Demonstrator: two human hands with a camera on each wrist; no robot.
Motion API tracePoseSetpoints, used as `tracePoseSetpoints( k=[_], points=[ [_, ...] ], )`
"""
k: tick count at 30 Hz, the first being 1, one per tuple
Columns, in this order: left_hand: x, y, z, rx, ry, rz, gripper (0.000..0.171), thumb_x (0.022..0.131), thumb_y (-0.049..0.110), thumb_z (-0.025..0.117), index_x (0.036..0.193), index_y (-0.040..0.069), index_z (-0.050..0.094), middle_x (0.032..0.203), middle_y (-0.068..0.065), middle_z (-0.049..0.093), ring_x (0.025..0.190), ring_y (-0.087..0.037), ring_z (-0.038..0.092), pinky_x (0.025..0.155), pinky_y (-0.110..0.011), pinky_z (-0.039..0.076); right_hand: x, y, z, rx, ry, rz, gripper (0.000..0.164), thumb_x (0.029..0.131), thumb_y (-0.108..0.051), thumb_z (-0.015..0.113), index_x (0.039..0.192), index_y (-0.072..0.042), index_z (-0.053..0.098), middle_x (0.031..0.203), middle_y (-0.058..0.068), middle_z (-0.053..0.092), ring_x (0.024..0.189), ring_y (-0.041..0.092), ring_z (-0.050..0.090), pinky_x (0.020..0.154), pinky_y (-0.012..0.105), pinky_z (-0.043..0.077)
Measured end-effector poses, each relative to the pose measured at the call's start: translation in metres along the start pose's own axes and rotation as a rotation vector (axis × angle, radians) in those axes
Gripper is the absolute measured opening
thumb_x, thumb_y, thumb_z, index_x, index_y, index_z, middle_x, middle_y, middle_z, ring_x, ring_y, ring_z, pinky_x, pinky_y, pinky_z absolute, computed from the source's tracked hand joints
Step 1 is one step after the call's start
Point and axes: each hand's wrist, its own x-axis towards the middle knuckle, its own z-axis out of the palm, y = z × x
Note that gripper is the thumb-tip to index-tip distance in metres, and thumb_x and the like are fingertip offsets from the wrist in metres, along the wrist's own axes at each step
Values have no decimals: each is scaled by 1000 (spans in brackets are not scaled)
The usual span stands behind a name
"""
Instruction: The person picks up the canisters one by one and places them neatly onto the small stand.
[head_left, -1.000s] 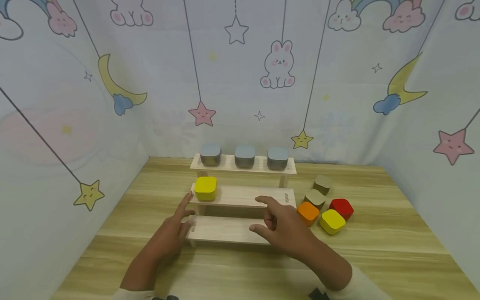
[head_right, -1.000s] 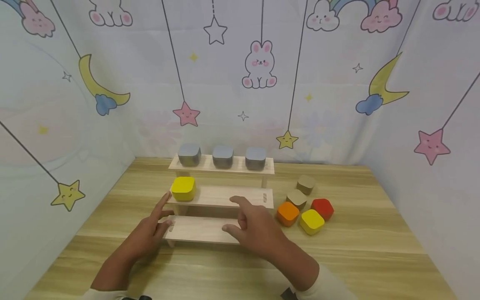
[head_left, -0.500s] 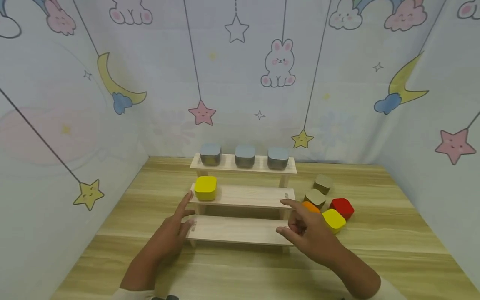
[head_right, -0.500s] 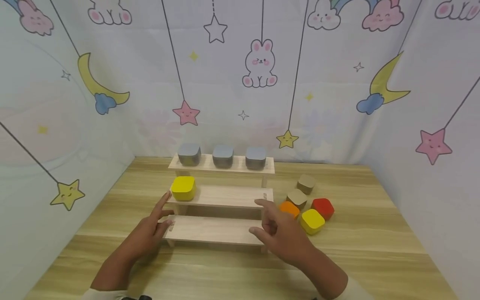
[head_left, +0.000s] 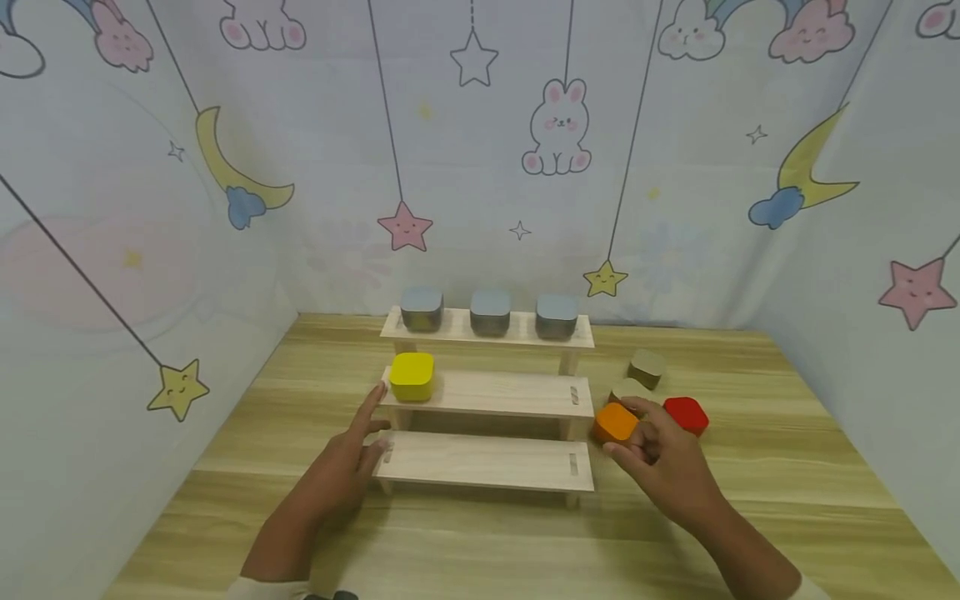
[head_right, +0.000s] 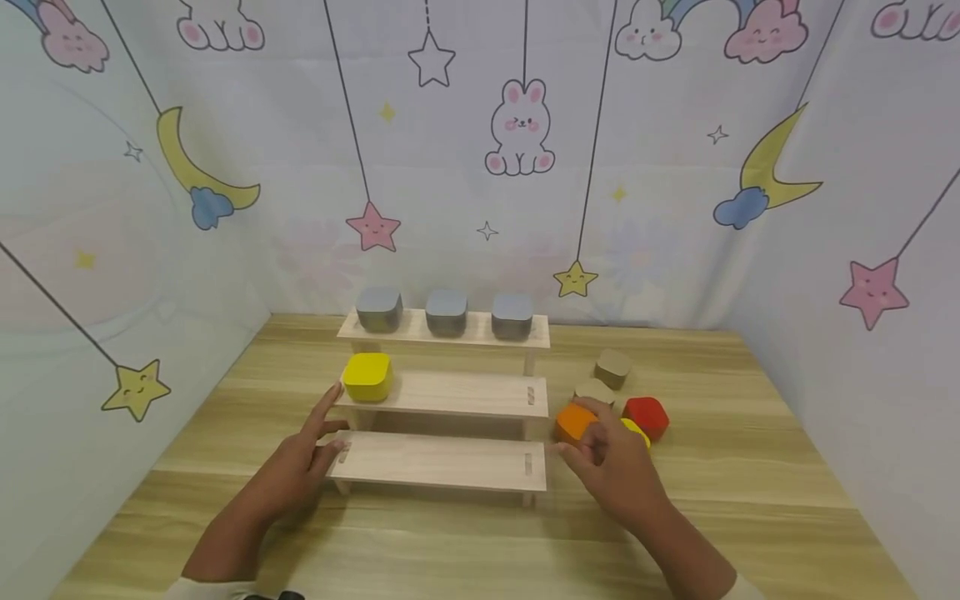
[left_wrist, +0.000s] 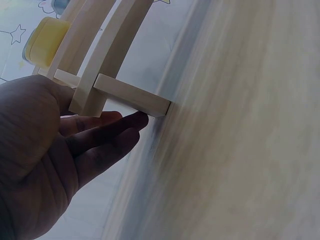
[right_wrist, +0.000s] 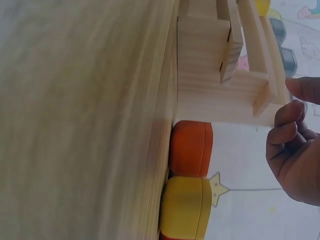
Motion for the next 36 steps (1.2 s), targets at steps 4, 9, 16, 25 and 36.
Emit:
tracePoseSetpoints(
  k=[4, 9, 16, 25, 36],
  points=[
    [0, 1, 0, 1, -3, -9, 84, 117, 17, 50, 175, 41, -6, 162, -23, 56, 135, -46, 69, 118, -69, 48, 0, 9, -10, -13, 10, 86, 62, 97, -11, 83, 150, -2, 53, 72, -3, 55, 54, 1, 43, 51, 23, 43],
    [0, 0, 1, -5, -5, -6, 85, 117, 17, 50, 175, 43, -7, 162, -23, 56, 134, -46, 70, 118, -69, 48, 1, 18, -22, -26, 8, 227, 67, 100, -22, 83, 154, -1, 50, 71, -1, 58, 54, 6, 44, 59, 23, 47],
    [0, -2, 2, -6, 2, 11, 85, 117, 17, 50, 175, 43, -7, 161, -23, 57, 131, -45, 71, 117, -69, 49, 5, 29, -36, -41, -54, 427, 74, 100, -33, 83, 157, -2, 47, 74, 1, 54, 57, 12, 45, 52, 29, 43],
    [1, -3, 1, -6, 2, 23, 84, 118, 17, 49, 175, 44, -7, 161, -23, 58, 130, -44, 72, 117, -69, 49, 5, 48, -45, -103, -137, 498, 85, 96, -44, 84, 156, 2, 46, 74, 1, 52, 57, 14, 42, 51, 29, 41],
    [1, -3, 1, -1, 7, 27, 85, 117, 15, 49, 175, 41, -7, 160, -24, 58, 129, -46, 72, 116, -70, 49, 3, 63, -50, -168, -214, 478, 88, 95, -48, 84, 158, 0, 46, 81, 5, 55, 67, 18, 49, 55, 27, 42]
  ],
)
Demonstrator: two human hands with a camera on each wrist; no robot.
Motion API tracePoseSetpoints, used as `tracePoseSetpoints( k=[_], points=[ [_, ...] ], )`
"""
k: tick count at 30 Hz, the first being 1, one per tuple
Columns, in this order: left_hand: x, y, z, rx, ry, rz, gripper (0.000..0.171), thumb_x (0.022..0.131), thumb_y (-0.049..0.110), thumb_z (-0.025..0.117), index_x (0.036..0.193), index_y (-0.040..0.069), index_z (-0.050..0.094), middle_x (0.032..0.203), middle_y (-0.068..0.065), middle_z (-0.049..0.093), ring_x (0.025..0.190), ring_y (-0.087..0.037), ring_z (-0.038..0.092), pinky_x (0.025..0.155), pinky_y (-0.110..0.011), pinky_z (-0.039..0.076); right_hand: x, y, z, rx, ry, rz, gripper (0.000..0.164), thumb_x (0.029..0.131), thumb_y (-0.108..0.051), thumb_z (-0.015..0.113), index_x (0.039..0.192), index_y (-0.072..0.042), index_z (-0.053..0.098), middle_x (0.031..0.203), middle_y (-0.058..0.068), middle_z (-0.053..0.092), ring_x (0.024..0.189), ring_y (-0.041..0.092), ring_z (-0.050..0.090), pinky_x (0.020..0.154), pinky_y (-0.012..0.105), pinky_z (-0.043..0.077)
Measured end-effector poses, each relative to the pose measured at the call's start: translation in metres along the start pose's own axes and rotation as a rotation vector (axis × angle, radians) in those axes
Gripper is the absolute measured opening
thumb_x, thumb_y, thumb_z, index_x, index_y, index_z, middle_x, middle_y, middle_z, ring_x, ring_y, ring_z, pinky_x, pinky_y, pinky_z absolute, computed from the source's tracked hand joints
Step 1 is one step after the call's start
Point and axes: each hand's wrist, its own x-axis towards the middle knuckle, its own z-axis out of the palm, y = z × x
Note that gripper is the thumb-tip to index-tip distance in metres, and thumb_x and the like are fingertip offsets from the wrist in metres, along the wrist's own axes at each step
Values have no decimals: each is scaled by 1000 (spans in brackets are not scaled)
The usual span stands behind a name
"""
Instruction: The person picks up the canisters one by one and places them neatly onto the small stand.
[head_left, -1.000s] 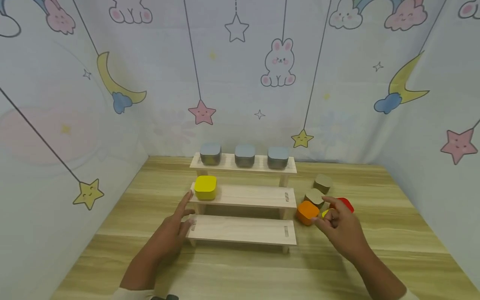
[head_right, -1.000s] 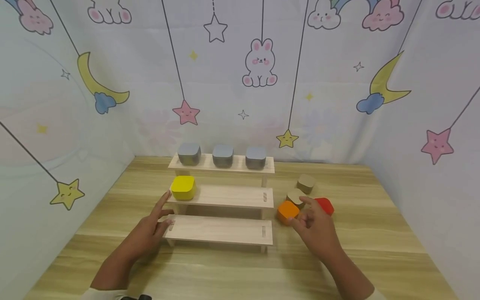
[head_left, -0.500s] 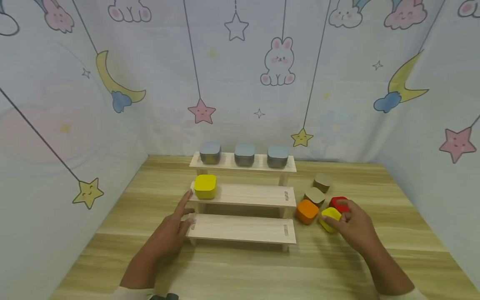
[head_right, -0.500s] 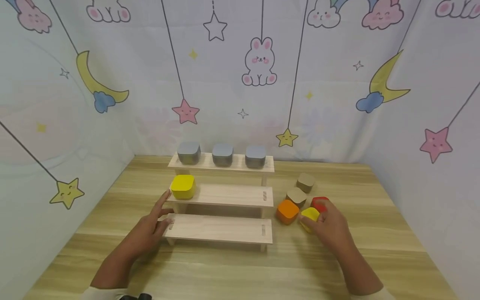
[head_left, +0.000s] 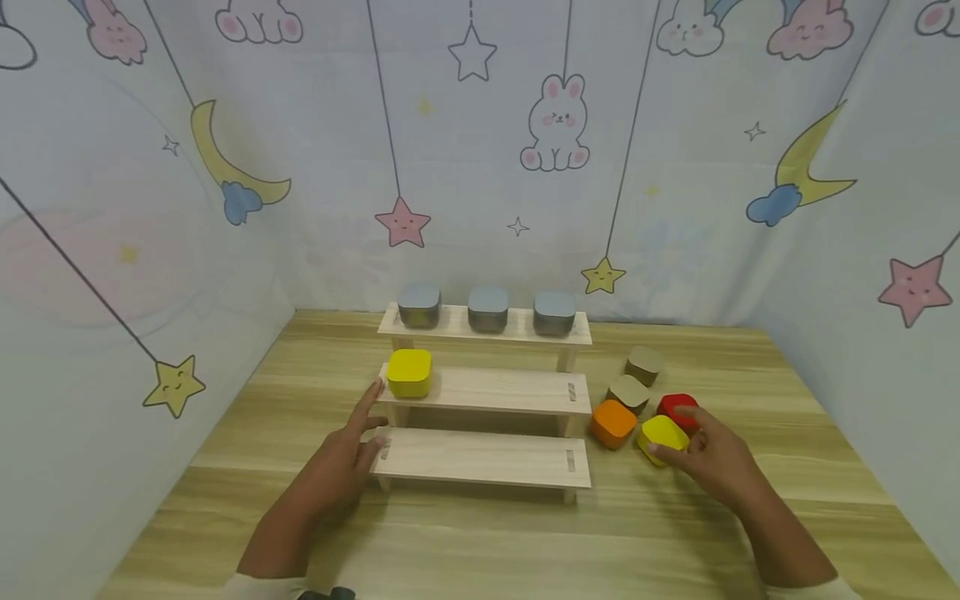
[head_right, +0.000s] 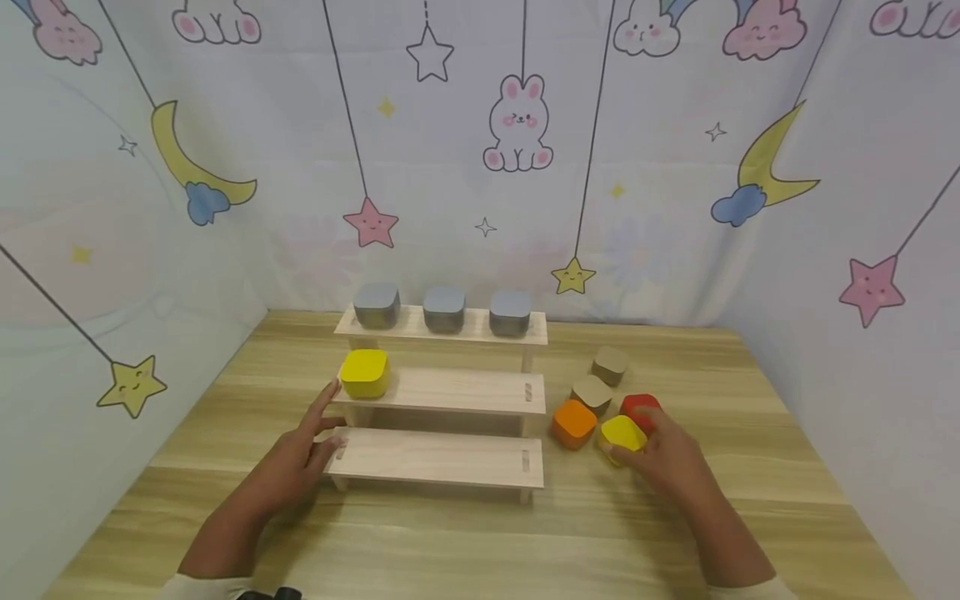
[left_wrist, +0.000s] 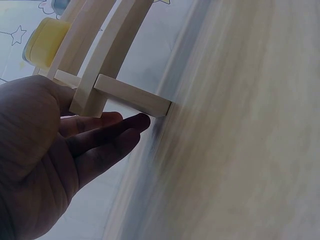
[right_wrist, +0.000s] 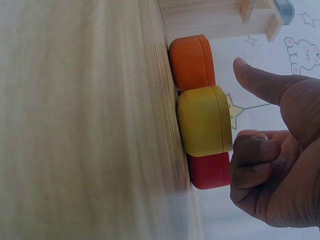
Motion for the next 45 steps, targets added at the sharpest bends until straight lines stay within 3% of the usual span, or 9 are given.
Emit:
tracePoseSetpoints(
  k=[7, 17, 21, 27, 38, 45],
  points=[
    [0, 1, 0, 4, -1, 1, 85, 117, 16, 49, 175, 41, -7, 160, -24, 58, 129, -45, 72, 117, -70, 48, 2, 5, -1, -22, -25, 15, 92, 93, -48, 86, 160, -1, 43, 82, 5, 54, 68, 19, 49, 56, 29, 42],
    [1, -1, 0, -7, 2, 11, 85, 117, 15, 50, 176, 39, -7, 160, -27, 57, 128, -47, 73, 115, -69, 51, 5, 6, -2, -128, -2, 61, 90, 89, -58, 86, 138, 6, 45, 91, 13, 60, 78, 24, 57, 63, 34, 47],
    [1, -1, -1, -15, -2, 7, 86, 117, 15, 50, 176, 40, -7, 161, -27, 56, 129, -47, 72, 116, -69, 50, 6, 5, -2, -151, -12, 89, 94, 88, -60, 86, 139, 9, 47, 96, 16, 64, 83, 26, 60, 66, 34, 49],
    [0, -1, 0, -17, 0, 10, 86, 117, 14, 50, 175, 41, -7, 160, -27, 57, 129, -47, 72, 116, -69, 50, 10, 9, 1, -173, -39, 123, 103, 86, -64, 85, 141, 14, 45, 108, 25, 69, 93, 33, 64, 74, 44, 56],
    [1, -3, 1, -33, 1, 22, 85, 117, 15, 50, 176, 40, -6, 160, -27, 56, 127, -46, 73, 115, -68, 52, 12, 12, 2, -204, -55, 98, 100, 91, -63, 82, 140, 17, 48, 121, 37, 69, 105, 45, 70, 81, 55, 61],
    [1, -2, 0, -24, -3, 11, 85, 117, 15, 50, 176, 40, -6, 161, -27, 56, 129, -46, 72, 116, -68, 50, 12, 12, 2, -174, -41, 67, 91, 92, -56, 82, 137, 16, 49, 113, 31, 72, 100, 37, 70, 78, 48, 60]
  ],
)
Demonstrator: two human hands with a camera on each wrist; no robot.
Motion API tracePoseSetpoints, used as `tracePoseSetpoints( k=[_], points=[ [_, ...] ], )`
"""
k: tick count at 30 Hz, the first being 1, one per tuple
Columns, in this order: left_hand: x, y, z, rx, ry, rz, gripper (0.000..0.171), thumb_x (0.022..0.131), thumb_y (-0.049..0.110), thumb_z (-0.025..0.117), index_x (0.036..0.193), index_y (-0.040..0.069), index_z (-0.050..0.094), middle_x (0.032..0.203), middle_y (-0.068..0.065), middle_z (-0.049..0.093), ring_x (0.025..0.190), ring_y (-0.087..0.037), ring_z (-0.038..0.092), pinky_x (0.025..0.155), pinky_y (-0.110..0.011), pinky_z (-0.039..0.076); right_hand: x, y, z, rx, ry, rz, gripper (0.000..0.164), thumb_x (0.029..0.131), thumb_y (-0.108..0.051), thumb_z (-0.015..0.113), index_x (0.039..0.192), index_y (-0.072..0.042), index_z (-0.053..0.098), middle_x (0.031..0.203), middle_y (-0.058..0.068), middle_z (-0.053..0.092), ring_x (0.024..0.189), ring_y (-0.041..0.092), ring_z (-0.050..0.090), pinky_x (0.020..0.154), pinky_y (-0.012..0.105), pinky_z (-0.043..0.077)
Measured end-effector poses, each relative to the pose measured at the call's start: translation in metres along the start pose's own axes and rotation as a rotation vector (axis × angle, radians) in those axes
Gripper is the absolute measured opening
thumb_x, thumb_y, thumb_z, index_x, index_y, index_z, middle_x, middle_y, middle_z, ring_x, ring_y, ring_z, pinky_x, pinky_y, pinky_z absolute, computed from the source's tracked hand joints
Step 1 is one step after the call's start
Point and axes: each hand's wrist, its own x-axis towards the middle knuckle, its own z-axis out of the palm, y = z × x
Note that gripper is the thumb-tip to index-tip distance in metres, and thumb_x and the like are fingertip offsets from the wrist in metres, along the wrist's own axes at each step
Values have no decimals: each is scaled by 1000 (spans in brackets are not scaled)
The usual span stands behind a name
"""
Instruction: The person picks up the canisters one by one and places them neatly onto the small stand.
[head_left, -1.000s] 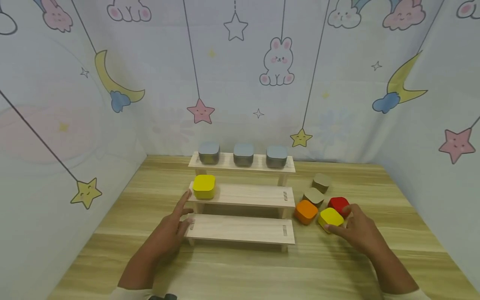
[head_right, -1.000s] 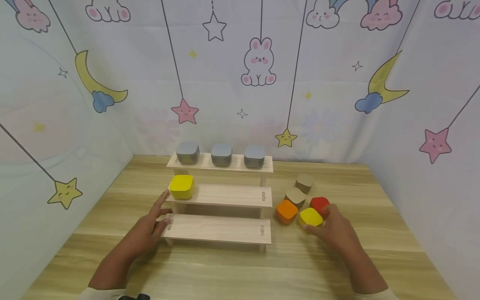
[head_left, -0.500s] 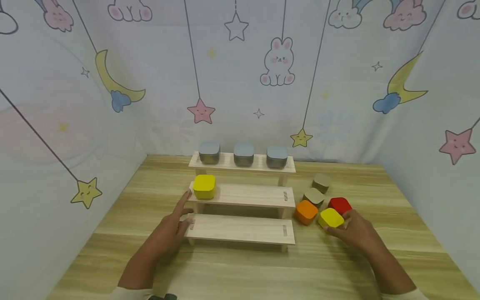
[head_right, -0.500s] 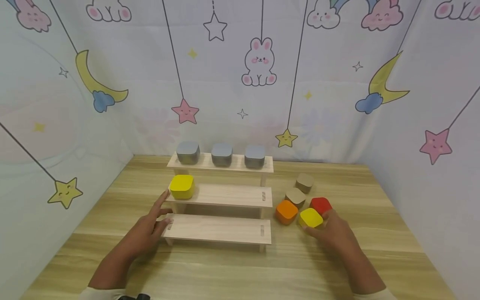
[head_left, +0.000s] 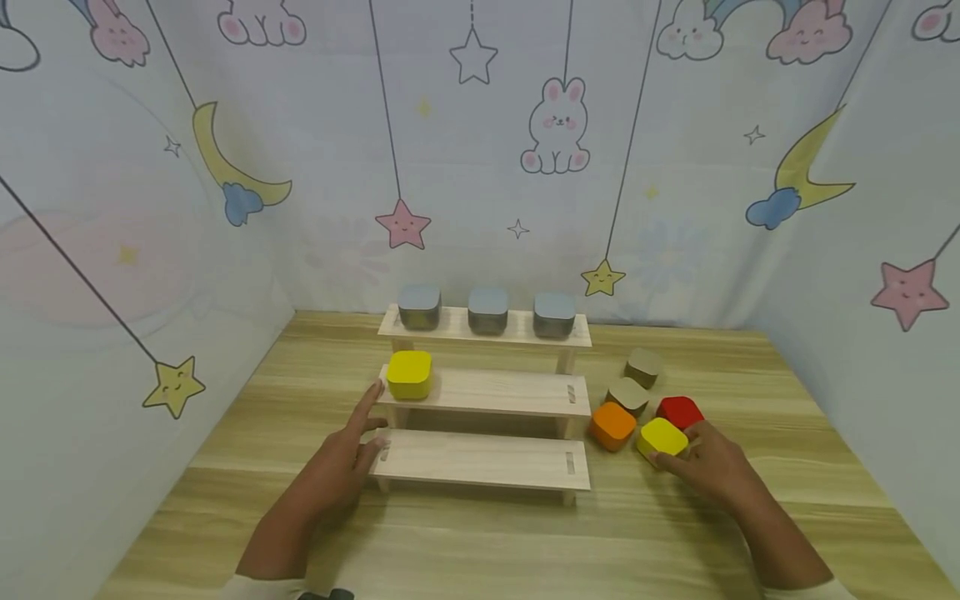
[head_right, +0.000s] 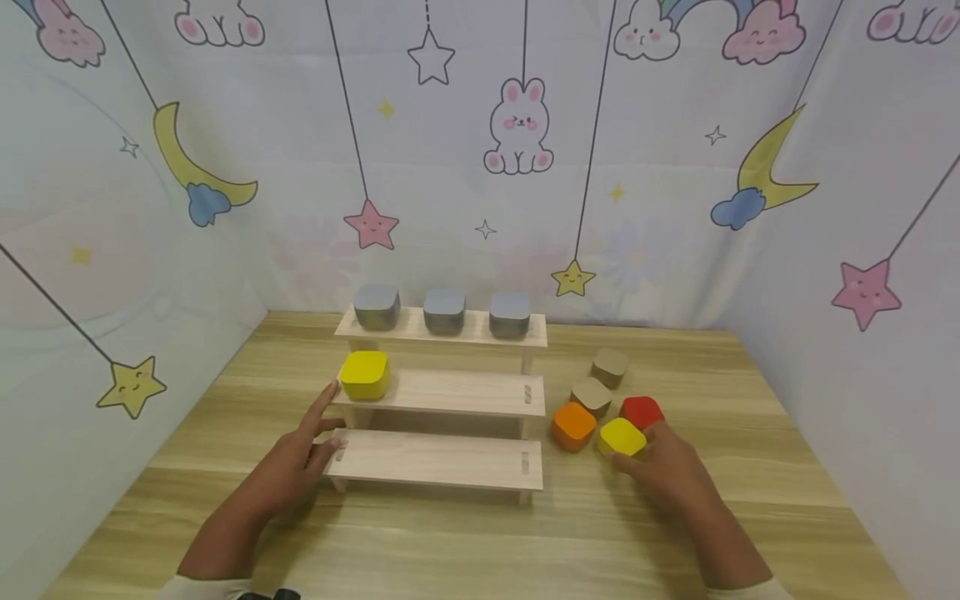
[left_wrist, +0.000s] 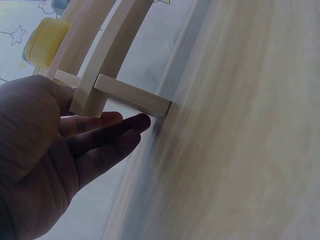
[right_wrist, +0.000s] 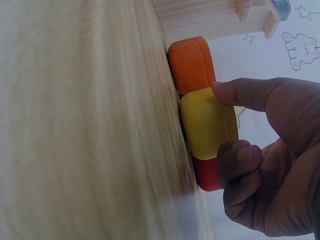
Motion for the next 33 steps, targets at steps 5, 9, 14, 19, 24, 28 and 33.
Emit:
tracePoseSetpoints(
  k=[5, 9, 14, 19, 24, 28, 33],
  points=[
    [-1, -1, 1, -12, 1, 3, 85, 117, 15, 50, 176, 40, -6, 161, -28, 55, 128, -47, 73, 114, -67, 53, -1, -1, 1, 27, -5, -6, 88, 94, -53, 81, 139, 15, 47, 105, 25, 70, 91, 31, 66, 71, 39, 55],
    [-2, -2, 2, -18, -2, 3, 86, 117, 16, 50, 175, 41, -7, 162, -29, 54, 128, -47, 73, 113, -66, 54, -3, -2, 1, 54, 0, -6, 84, 97, -49, 79, 142, 15, 45, 94, 15, 64, 80, 23, 57, 64, 32, 48],
    [-2, -2, 2, -11, -3, 7, 86, 117, 16, 50, 175, 41, -8, 161, -28, 55, 128, -47, 73, 113, -66, 54, -6, -2, 1, 94, 16, -15, 79, 99, -46, 77, 142, 12, 43, 84, 9, 60, 71, 20, 53, 60, 31, 47],
    [-2, -1, 1, -15, 1, 12, 86, 117, 14, 51, 176, 39, -6, 160, -29, 56, 127, -47, 73, 113, -66, 54, -9, 0, -1, 191, 30, -36, 68, 98, -40, 80, 135, 5, 44, 76, 4, 55, 63, 17, 52, 55, 29, 47],
    [-1, -1, 1, -11, 7, 18, 86, 116, 12, 51, 176, 37, -5, 159, -29, 57, 127, -47, 73, 114, -66, 53, -10, 2, -3, 320, 48, -76, 65, 100, -32, 82, 139, 3, 44, 74, 2, 54, 57, 14, 49, 52, 27, 48],
    [-1, -1, 1, -9, 9, 27, 86, 116, 12, 51, 176, 36, -5, 158, -30, 57, 126, -47, 73, 113, -67, 53, -11, 2, -5, 407, 63, -107, 68, 100, -28, 81, 147, 2, 43, 75, 0, 55, 57, 11, 48, 52, 26, 48],
    [0, -1, 1, -3, 13, 32, 86, 116, 13, 51, 176, 37, -5, 158, -29, 58, 125, -47, 74, 113, -67, 53, -14, 0, -8, 505, 110, -164, 66, 103, -25, 79, 152, 1, 45, 79, -3, 62, 58, 9, 48, 51, 27, 47]
  ],
)
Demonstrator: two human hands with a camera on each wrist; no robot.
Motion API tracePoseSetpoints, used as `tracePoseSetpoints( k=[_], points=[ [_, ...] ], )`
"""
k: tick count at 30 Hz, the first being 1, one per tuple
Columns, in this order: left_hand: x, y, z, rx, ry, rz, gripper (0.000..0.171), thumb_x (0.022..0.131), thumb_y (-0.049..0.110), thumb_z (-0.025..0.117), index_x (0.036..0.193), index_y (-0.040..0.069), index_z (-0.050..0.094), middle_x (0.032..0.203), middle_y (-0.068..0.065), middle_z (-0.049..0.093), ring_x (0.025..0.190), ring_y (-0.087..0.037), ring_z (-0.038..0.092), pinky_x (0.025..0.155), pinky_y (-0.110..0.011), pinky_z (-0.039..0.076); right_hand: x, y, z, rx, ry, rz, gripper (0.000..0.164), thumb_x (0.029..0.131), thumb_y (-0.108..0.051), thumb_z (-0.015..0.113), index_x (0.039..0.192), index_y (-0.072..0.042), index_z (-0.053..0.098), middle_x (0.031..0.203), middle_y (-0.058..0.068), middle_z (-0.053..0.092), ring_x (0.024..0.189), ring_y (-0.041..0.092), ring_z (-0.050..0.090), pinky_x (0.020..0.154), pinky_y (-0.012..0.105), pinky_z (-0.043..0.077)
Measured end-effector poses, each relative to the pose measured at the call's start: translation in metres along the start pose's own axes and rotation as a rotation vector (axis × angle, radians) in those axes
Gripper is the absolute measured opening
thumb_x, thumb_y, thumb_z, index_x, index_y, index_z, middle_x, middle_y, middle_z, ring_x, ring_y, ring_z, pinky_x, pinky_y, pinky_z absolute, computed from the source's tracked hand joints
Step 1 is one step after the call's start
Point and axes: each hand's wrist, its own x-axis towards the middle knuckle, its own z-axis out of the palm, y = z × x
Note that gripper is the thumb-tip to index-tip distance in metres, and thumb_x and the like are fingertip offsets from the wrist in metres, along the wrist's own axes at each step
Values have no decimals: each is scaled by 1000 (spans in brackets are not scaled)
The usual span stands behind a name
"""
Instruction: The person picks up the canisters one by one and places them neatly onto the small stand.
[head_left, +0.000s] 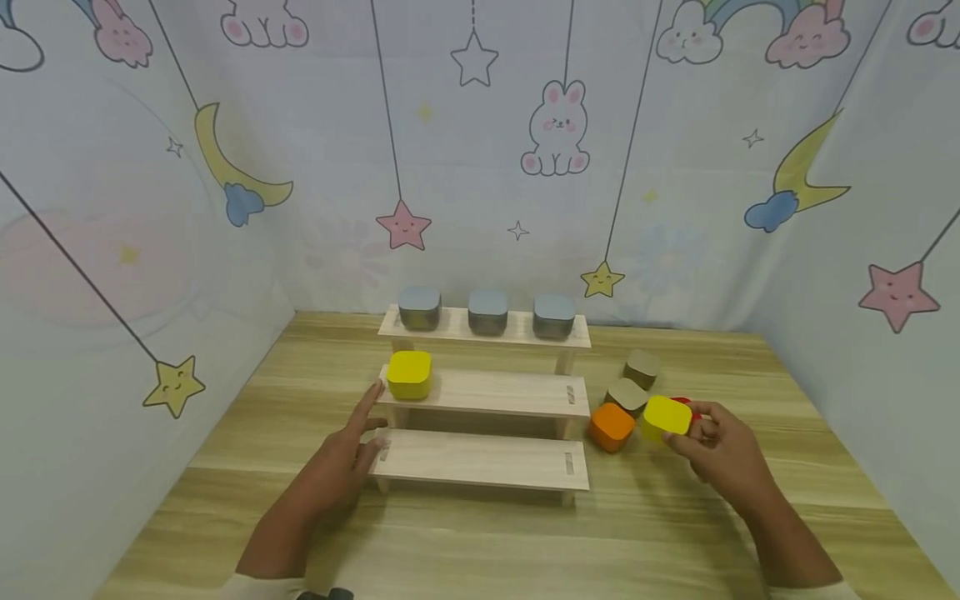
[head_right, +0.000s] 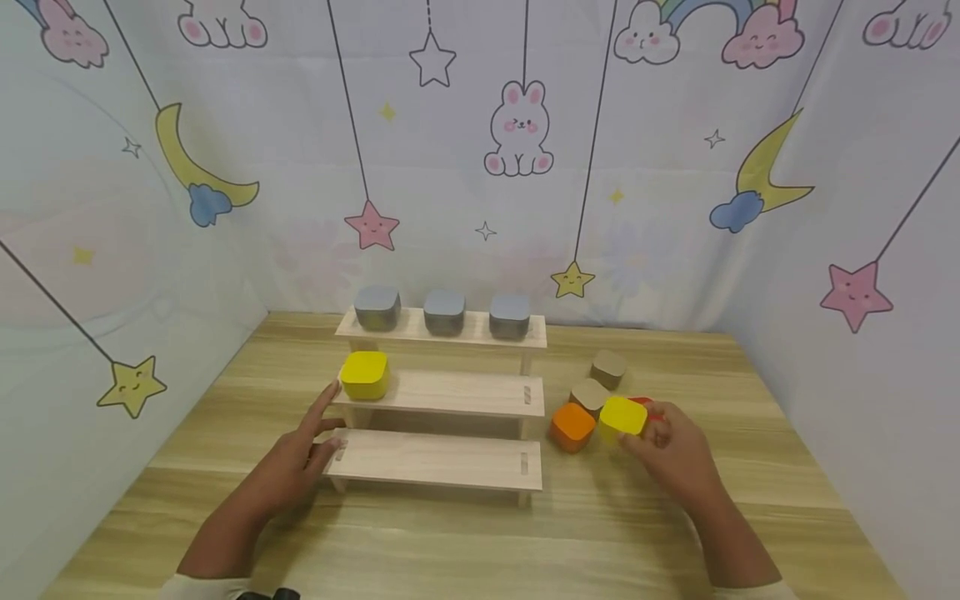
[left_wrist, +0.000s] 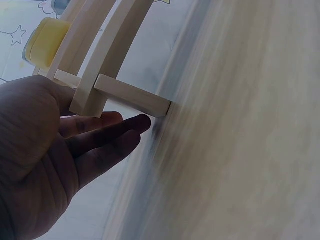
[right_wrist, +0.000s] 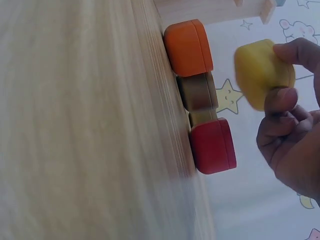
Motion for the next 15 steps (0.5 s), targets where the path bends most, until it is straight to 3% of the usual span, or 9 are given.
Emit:
tracePoseSetpoints(
  k=[5, 15],
  points=[
    [0, 0, -1, 3, 6, -7, 85, 116, 14, 51, 176, 39, -5, 158, -27, 59, 125, -45, 74, 114, -68, 52, -2, -2, 1, 65, 48, -84, 62, 105, -24, 76, 154, 1, 47, 79, -6, 63, 56, 9, 49, 49, 29, 46],
    [0, -2, 0, -8, -9, -16, 86, 117, 14, 51, 176, 39, -6, 160, -29, 56, 129, -47, 72, 113, -66, 53, -6, -12, 8, 125, 56, -201, 58, 108, -16, 72, 155, 7, 47, 78, -5, 59, 57, 15, 53, 55, 29, 52]
  ],
)
